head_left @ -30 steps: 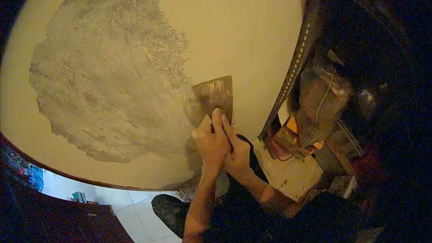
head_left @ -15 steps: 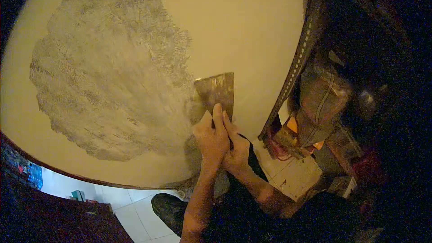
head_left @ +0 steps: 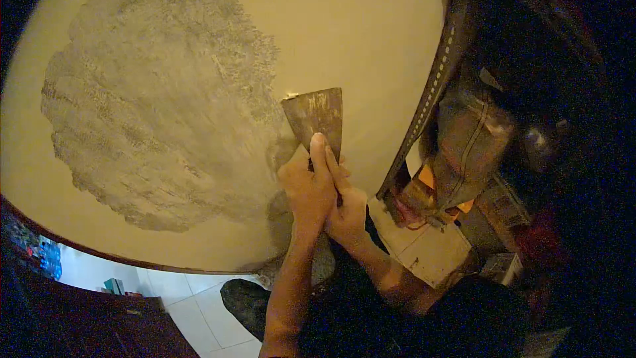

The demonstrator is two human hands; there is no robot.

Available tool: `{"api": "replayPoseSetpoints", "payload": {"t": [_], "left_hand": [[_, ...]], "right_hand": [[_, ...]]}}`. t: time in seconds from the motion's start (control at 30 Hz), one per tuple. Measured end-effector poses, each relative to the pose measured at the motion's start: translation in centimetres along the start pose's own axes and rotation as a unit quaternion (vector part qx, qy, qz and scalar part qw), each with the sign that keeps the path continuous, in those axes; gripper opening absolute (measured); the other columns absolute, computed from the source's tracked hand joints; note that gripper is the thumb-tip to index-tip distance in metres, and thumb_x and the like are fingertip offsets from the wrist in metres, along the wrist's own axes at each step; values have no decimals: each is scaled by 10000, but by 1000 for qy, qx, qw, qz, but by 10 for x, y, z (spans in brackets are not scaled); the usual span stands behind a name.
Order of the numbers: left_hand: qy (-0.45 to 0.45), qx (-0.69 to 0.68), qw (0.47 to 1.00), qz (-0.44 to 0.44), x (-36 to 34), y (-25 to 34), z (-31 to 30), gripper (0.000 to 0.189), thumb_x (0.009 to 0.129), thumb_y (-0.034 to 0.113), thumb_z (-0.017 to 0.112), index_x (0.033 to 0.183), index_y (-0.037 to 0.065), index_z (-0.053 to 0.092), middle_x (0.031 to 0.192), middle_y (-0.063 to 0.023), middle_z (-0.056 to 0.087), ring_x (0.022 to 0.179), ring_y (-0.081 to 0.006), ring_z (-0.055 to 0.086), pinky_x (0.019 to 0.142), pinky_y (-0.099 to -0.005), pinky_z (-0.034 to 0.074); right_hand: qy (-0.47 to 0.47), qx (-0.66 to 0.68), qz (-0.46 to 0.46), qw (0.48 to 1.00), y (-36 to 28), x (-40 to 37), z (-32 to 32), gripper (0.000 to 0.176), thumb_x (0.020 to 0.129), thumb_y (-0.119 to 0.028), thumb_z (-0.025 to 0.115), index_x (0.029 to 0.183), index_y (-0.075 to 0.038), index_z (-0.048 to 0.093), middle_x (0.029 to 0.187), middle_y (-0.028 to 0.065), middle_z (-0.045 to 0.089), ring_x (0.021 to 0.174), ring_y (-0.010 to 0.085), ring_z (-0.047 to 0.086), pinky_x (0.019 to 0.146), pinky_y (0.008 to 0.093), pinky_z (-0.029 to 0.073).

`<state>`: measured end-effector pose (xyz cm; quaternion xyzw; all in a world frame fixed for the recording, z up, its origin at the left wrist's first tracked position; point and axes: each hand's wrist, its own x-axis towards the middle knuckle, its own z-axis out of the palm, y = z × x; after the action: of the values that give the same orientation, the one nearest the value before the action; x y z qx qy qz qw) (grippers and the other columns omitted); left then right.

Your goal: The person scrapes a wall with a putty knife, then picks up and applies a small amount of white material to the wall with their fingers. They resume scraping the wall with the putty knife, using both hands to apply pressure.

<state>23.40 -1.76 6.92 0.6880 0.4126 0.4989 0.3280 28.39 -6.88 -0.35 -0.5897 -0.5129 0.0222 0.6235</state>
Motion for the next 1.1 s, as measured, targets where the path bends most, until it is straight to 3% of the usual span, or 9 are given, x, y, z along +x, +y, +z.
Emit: {"api": "replayPoseSetpoints", "payload": {"t": [0.27,0.37,0.53,0.63,0.73,0.8,0.87,1.0,1.1], "left_hand": [[62,-2,995,73,-1,1,5,422,947,270,513,657,-35,543,562,-196,551,466,-278,542,459,-405,382],[-3,-23,1000,4,4,1,1,435,948,279,512,647,-35,535,535,-190,519,446,-268,509,461,-412,370],[38,-14,999,30,-5,-6,7,453,944,285,525,622,-34,525,494,-187,489,427,-254,493,458,-411,370],[42,-7,999,27,5,-9,6,451,943,278,526,620,-36,527,496,-190,489,419,-257,478,454,-417,361],[23,-4,1000,3,2,5,2,447,945,276,521,626,-37,534,523,-194,512,434,-256,479,462,-415,365],[25,-39,999,-5,-3,4,1,449,946,278,518,626,-37,536,533,-193,519,441,-255,475,466,-413,364],[35,49,998,28,-6,-5,1,451,947,288,516,634,-35,545,550,-190,552,474,-239,519,481,-395,392],[58,-20,996,58,-2,-2,1,445,948,291,514,647,-35,555,531,-178,552,481,-228,530,484,-389,397],[-5,8,999,-33,5,10,-4,427,947,299,514,684,-33,572,528,-161,553,472,-228,534,483,-384,406]], "right_hand": [[-2,-35,3,999,-8,-1,-4,621,835,-167,555,1426,-143,368,997,285,612,739,425,630,640,435,518],[5,-48,-16,999,-4,4,-5,610,841,-148,548,1425,-149,370,1052,283,602,753,411,642,642,428,525],[26,-56,-73,995,-15,0,-10,602,842,-120,540,1420,-153,377,1158,294,552,812,422,637,657,435,526],[-6,-46,-18,999,-11,2,-8,611,832,-108,559,1416,-148,386,1178,295,539,832,426,631,654,442,521],[51,-27,-134,989,-6,12,-6,625,820,-106,577,1415,-152,390,1116,283,577,732,418,630,612,443,515],[1,-37,-4,999,-17,2,-9,613,817,-87,577,1404,-150,409,1064,271,601,682,415,621,588,443,509],[1,-43,-8,999,-15,-5,-11,605,819,-88,576,1399,-151,417,1051,266,605,691,420,620,590,438,511],[11,-37,-30,999,-14,5,-7,602,813,-93,586,1390,-158,432,1016,252,616,712,427,623,601,432,514],[7,-31,-28,999,-19,7,-9,609,813,-88,582,1397,-160,422,1045,258,608,692,427,620,605,433,517]]}}
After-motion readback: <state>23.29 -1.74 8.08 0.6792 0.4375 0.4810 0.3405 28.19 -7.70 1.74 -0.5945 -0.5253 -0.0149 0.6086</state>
